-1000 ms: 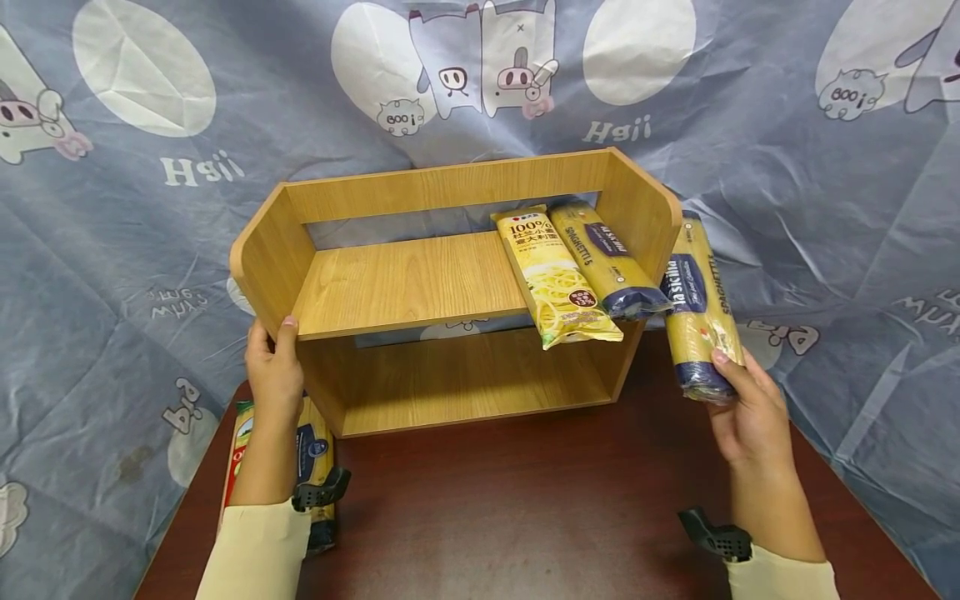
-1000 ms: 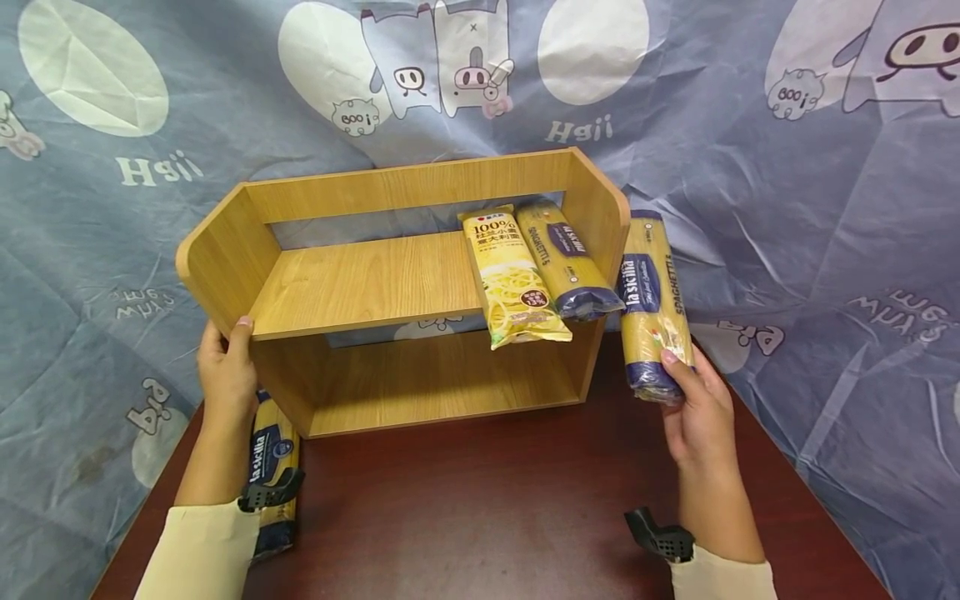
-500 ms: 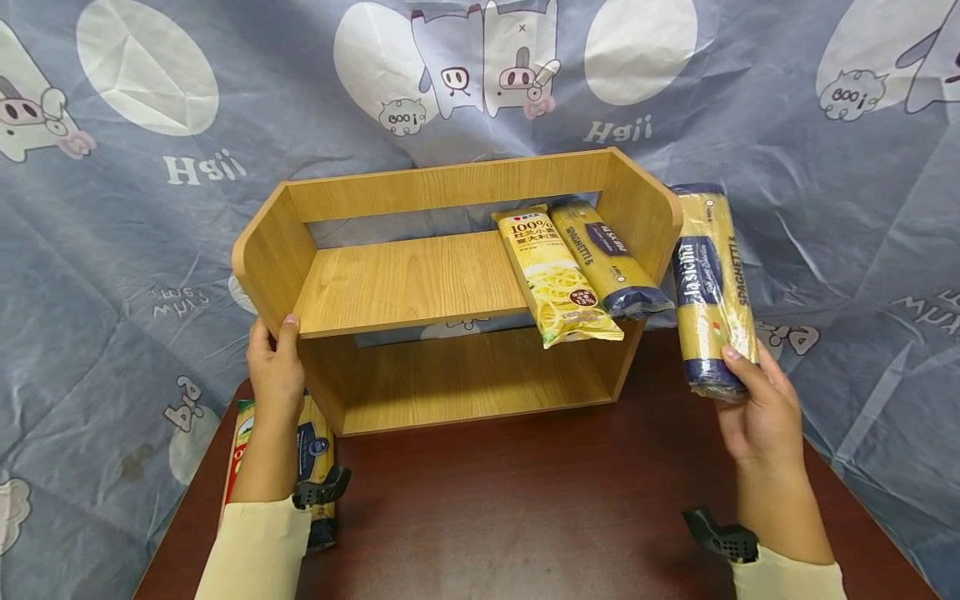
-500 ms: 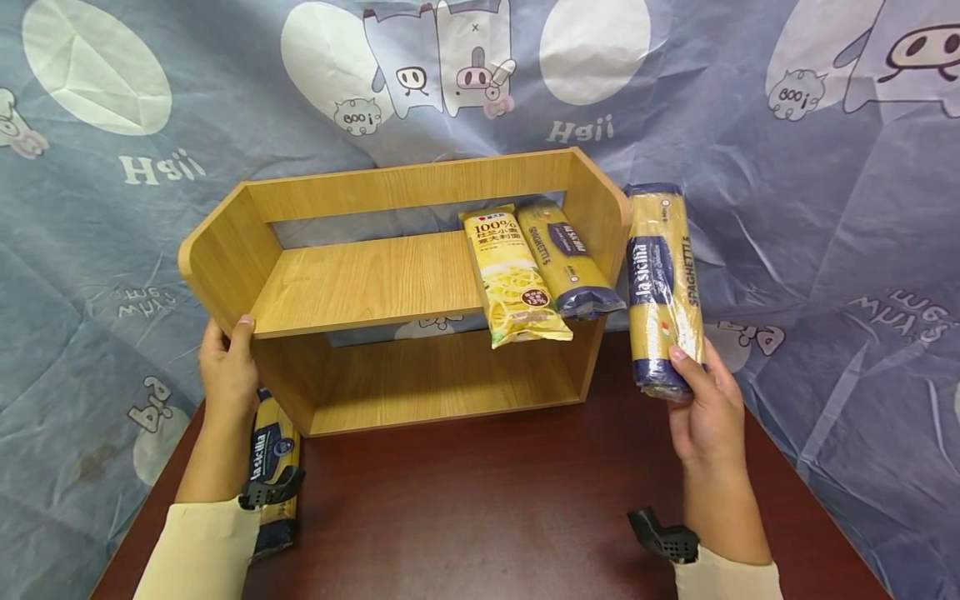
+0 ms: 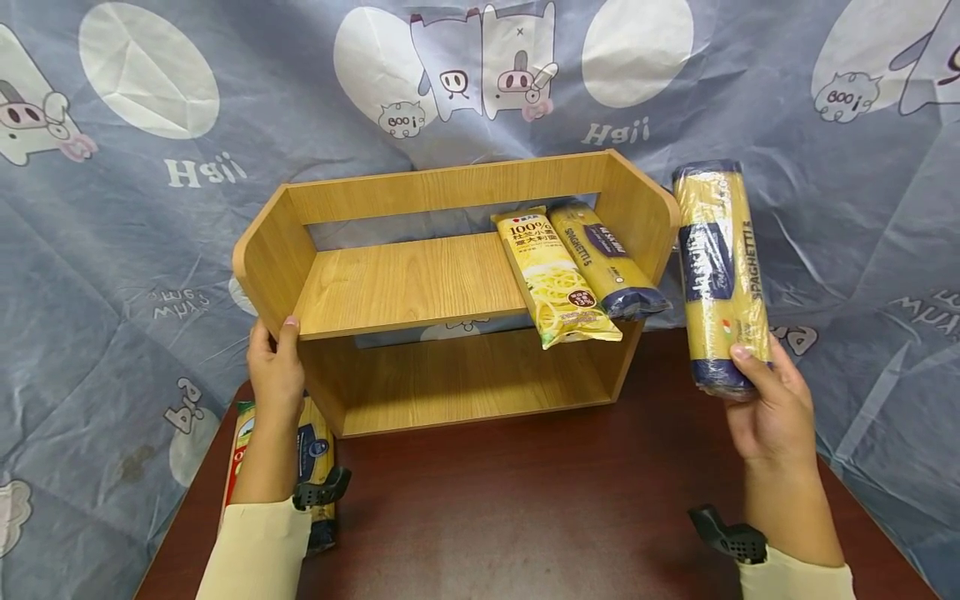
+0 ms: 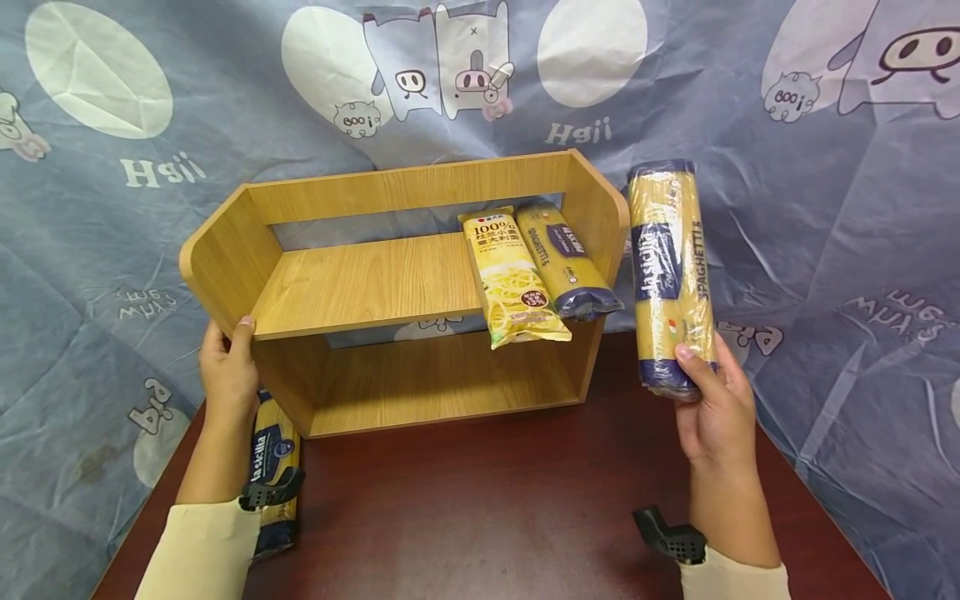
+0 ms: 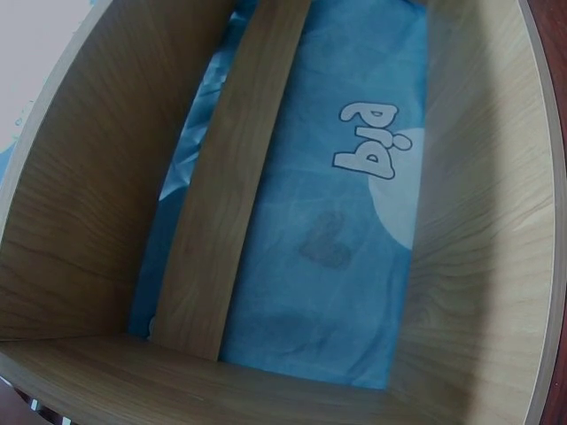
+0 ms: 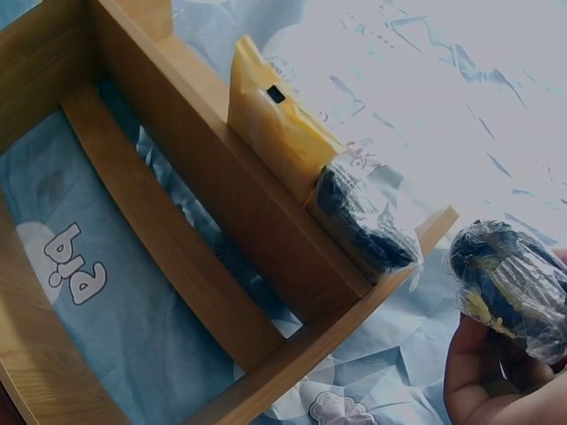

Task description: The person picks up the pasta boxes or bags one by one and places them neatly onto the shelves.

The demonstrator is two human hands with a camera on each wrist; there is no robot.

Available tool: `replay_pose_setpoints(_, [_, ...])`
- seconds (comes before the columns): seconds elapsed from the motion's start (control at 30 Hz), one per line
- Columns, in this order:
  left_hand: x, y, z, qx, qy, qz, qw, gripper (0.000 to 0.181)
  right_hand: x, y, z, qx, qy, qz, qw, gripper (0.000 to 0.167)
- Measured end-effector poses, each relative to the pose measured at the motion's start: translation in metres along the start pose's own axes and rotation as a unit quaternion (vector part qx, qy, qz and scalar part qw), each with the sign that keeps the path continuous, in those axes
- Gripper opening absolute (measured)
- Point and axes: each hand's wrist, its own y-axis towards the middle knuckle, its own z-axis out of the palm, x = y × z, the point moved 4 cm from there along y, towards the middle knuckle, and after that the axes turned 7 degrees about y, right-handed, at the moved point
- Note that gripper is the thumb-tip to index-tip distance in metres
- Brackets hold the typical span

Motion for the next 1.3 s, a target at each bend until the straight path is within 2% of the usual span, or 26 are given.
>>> replay_pose_setpoints(0.33, [0.0, -0.001, 0.0, 0.001, -0.006, 0.0, 1.0, 0.038, 0.002, -0.008, 0.016, 0.024, 0.005, -0.005, 0.9997, 0.051])
replay_pose_setpoints(0.63, [-0.001, -0.001, 0.0, 0.003, 0.001, 0.004, 1.0, 0.038, -0.001, -0.014, 0.031, 0.061, 0.009, 0.003, 0.9981, 0.052])
replay_pose_setpoints(0.87, [-0.001, 0.0, -0.001, 0.0, 0.004, 0.002, 1.0, 0.038, -0.014, -0.021, 0.042, 0.066, -0.03, 0.023, 0.9971, 0.05])
replay_pose_setpoints(1.1, [-0.001, 0.001, 0.0, -0.002, 0.006, 0.004, 1.0, 0.038, -0.026, -0.026, 0.055, 0.099, -0.049, 0.047, 0.9928, 0.048])
replay_pose_setpoints(1.3, [0.0, -0.001, -0.001, 0.002, 0.015, 0.0, 0.9999, 0.039, -0.036, -0.03, 0.062, 0.098, -0.087, 0.067, 0.9891, 0.044])
